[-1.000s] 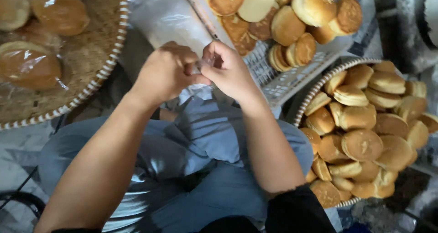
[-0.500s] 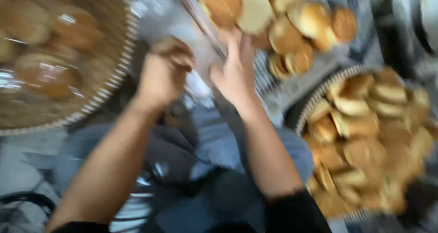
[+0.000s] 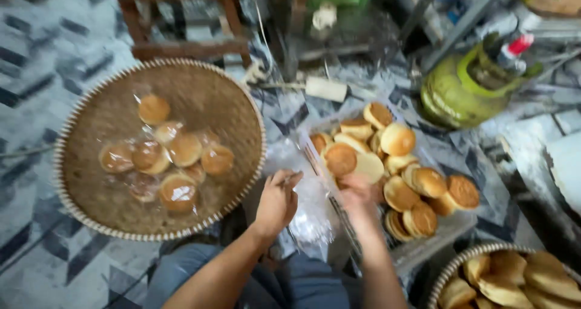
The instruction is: The person packages bread rolls by placing them into plastic bags and sealing the bags by hand.
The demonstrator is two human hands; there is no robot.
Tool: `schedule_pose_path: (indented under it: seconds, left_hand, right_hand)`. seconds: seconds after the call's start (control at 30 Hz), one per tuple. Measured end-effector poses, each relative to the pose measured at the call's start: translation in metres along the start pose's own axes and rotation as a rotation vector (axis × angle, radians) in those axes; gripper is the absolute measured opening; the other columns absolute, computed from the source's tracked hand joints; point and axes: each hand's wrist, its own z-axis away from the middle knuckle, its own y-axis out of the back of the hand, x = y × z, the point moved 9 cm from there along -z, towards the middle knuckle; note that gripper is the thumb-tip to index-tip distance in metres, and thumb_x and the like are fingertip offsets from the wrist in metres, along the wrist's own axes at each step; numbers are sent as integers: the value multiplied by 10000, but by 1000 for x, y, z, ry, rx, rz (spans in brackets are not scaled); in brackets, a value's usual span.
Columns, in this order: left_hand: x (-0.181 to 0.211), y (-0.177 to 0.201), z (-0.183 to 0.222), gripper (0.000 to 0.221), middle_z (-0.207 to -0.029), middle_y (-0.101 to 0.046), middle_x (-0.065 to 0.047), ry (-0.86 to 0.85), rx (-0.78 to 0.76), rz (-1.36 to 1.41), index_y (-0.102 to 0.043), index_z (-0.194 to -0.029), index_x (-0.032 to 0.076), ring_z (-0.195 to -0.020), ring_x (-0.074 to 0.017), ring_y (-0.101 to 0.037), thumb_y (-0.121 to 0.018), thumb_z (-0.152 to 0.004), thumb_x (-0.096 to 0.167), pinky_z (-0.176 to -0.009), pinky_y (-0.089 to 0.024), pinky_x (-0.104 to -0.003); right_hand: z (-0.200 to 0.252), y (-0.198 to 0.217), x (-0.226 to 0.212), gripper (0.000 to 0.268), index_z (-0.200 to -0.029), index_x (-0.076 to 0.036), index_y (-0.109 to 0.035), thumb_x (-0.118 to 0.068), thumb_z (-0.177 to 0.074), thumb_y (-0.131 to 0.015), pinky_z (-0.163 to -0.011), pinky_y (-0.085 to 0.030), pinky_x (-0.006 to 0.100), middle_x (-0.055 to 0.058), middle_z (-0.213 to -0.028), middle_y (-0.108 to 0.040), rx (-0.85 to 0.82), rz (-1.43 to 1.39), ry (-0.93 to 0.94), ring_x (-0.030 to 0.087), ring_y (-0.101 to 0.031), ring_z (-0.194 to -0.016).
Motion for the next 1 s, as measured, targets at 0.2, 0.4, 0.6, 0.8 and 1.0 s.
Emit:
schedule_pose_path:
  seconds: [0.2, 0.4, 0.6, 0.8, 1.0]
  left_hand:
    - [-42, -15, 9, 292, -1097, -684, -178, 79, 61, 102, -749, -1043, 33, -1034, -367, -674, -594, -806, -39, -942, -545, -395]
    - [-42, -28, 11, 333, -1076, -676, -188, 194, -39, 203, -770, -1064, 33, -969, -357, -676, -595, -790, -41, -871, -549, -385]
    - [-32, -18, 10, 307, -1099, -669, -168, 226, -82, 226, -765, -1089, 43, -949, -343, -682, -606, -832, -14, -840, -559, -383]
    - [-41, -29, 14, 315, -1099, -669, -166, 241, -83, 234, -770, -1084, 47, -927, -342, -686, -609, -820, -11, -822, -563, -385]
    - [-50, -34, 13, 357, -1107, -651, -174, 212, -59, 193, -764, -1099, 37, -937, -350, -677, -616, -783, -34, -846, -551, -387]
  right_hand:
    - [10, 133, 125, 391, -1134, -407, -667, -668, -881, -521, -695, -386, 344, -188, -1079, -663, 669, -703, -649, 122, -542, -995]
    - [-37, 203, 273, 270, -1130, -353, -705, -497, -973, -539, -741, -487, 383, -139, -1123, -708, 638, -948, -691, 120, -619, -1022]
    - [-15, 170, 229, 454, -1187, -263, -625, -676, -1000, -655, -760, -457, 425, -116, -1349, -570, 685, -840, -746, 240, -459, -1011]
    - [-26, 157, 201, 292, -1170, -284, -664, -485, -961, -630, -749, -514, 367, -73, -1162, -697, 701, -873, -575, 157, -640, -991]
    - [25, 92, -18, 358, -1280, -294, -567, -359, -938, -647, -807, -523, 431, -53, -1205, -666, 772, -705, -341, 160, -627, -1091]
